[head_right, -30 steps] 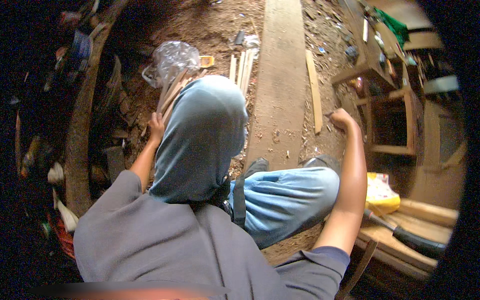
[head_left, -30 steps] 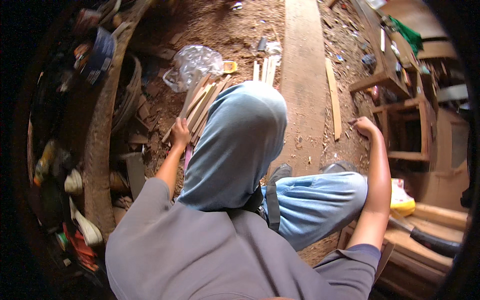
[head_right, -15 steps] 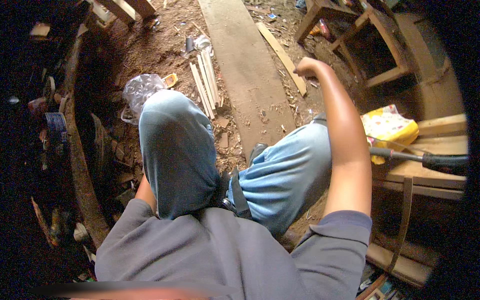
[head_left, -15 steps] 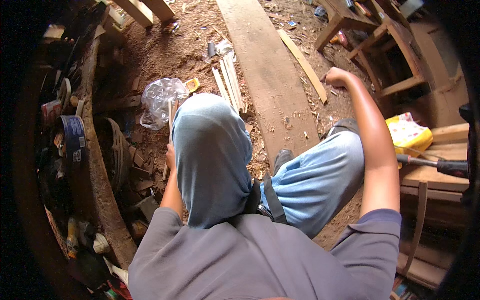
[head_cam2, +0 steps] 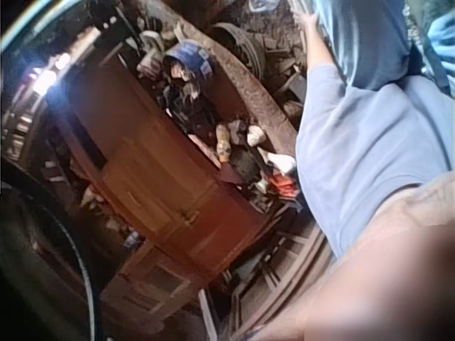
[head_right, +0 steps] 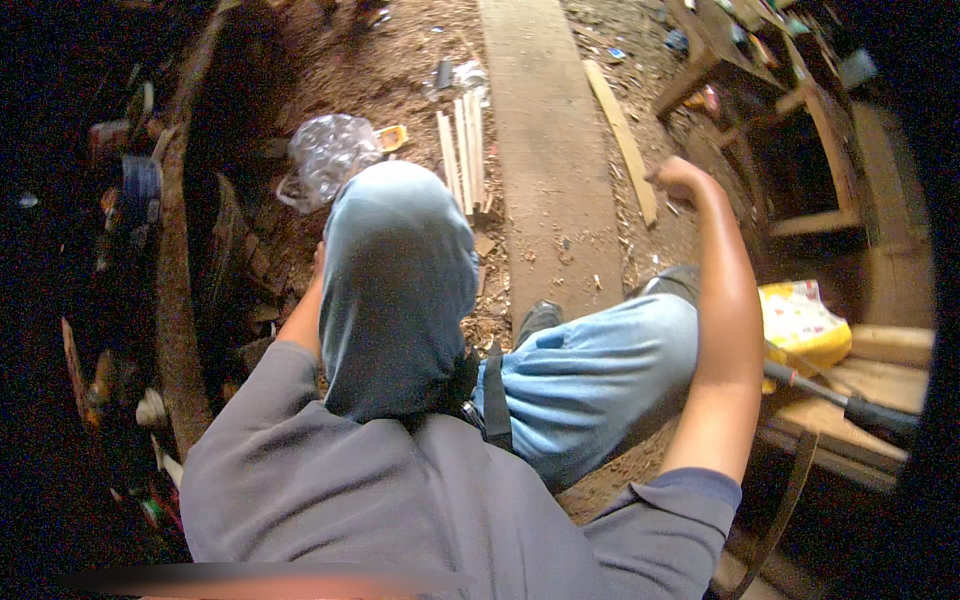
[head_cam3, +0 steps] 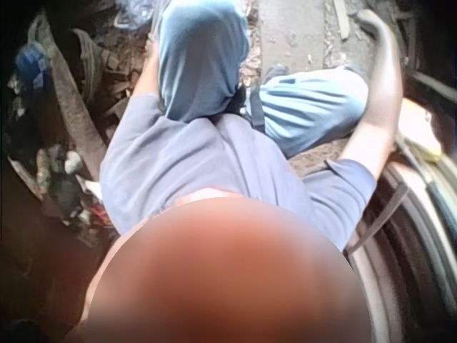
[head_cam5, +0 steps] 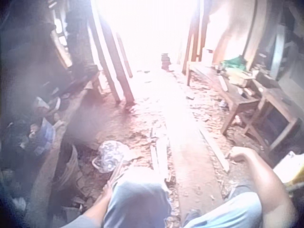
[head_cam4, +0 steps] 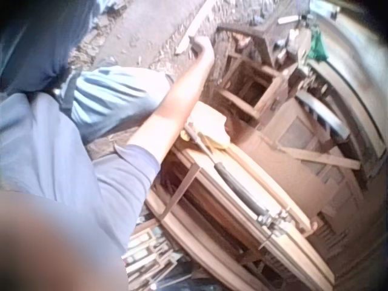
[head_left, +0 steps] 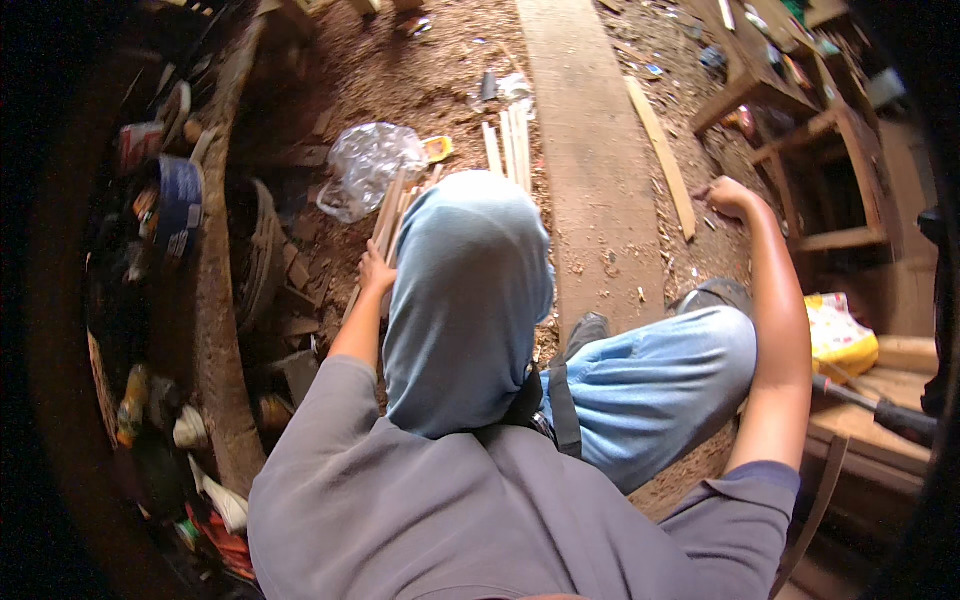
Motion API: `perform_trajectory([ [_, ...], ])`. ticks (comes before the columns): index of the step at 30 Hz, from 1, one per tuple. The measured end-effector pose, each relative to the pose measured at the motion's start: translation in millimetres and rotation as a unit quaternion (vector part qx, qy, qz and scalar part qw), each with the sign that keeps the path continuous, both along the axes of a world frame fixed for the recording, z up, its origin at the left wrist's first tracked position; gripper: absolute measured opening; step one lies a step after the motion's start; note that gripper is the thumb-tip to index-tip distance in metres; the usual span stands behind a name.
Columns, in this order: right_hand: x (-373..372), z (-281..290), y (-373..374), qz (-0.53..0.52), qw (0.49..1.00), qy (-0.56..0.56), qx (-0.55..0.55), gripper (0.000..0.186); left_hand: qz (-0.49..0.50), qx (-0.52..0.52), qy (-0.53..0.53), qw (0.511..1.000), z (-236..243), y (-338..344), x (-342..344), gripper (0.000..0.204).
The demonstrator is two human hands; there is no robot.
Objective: The person sits on the floor and uses a small knife to shave and shape thin wooden sticks. They hold each stick with one hand and carefully pare the edges with the other, then place the finished pieces on a pile nearby.
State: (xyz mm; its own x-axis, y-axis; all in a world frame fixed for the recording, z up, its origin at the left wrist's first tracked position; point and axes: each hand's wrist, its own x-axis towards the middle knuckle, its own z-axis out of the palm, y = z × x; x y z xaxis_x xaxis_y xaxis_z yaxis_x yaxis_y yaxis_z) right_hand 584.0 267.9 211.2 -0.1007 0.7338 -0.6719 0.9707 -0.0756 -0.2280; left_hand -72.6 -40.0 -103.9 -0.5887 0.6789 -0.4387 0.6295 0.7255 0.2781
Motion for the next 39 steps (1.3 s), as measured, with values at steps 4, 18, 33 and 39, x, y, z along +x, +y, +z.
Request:
perform_trajectory([
  [4, 5, -9, 7, -0.009, 1.0, 0.021, -0.011, 0.045, 0.036, -0.06, 0.014, 0.997, 26, 3, 14, 0.132],
  [18, -1, 5, -3, -0.034, 0.998, 0.048, -0.027, 0.044, 0.028, -0.046, 0.021, 0.998, 48, -1, 34, 0.157],
  [33, 6, 2, 2, -0.022, 0.999, 0.025, -0.034, 0.041, 0.022, 0.006, 0.023, 0.999, 44, -1, 43, 0.139],
  [39, -8, 15, -6, -0.035, 0.999, 0.006, -0.041, 0.043, 0.015, 0.032, 0.021, 0.999, 39, -1, 43, 0.149],
])
